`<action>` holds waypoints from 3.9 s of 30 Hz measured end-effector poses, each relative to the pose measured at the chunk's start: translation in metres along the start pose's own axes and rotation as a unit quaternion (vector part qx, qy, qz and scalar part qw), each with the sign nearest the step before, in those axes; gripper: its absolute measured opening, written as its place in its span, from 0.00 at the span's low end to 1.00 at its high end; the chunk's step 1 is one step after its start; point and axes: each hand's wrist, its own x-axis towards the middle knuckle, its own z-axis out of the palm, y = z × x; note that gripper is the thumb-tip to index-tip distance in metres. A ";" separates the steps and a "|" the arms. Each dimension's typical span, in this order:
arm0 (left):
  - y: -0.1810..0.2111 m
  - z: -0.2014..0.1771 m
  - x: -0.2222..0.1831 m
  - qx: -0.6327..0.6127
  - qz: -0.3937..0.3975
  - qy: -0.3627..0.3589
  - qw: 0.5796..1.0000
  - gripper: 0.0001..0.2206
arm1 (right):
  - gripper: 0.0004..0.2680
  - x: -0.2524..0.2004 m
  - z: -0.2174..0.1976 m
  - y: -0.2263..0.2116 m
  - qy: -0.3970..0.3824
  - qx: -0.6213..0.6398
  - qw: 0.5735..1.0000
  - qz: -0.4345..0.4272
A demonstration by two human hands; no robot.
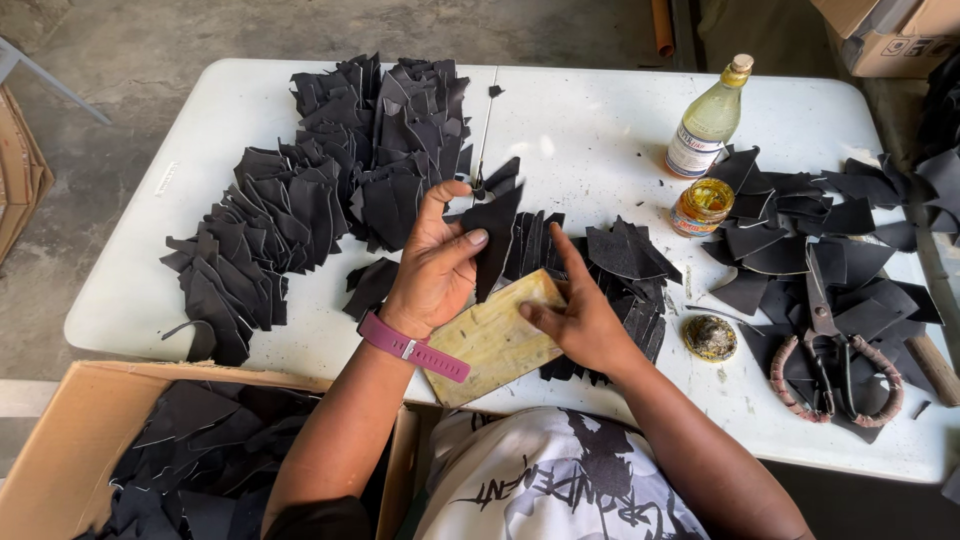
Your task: The person repeatedly picks up small, black, triangular rubber pieces from a pile on a white table. They apply a yellow adhesive from a small jar onto the edges of the pieces using their fingers and then press the pieces together. The person handles the pieces one at a time, occasionally using a wooden block to assist in the process.
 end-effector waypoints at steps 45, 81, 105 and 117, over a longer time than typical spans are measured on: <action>0.083 -0.094 -0.068 0.738 -0.165 0.227 0.614 0.11 | 0.27 -0.035 -0.080 0.008 0.103 -0.045 0.966 -0.231; 0.007 -0.026 0.099 0.531 -0.050 0.080 0.842 0.21 | 0.26 -0.042 -0.118 -0.004 0.205 -0.030 0.952 -0.225; -0.128 -0.073 0.314 0.648 -0.032 0.130 0.750 0.29 | 0.25 -0.063 -0.192 0.024 0.308 -0.053 0.934 -0.174; -0.176 -0.074 0.322 0.731 -0.093 0.185 0.651 0.19 | 0.25 -0.065 -0.209 0.028 0.316 -0.058 0.932 -0.166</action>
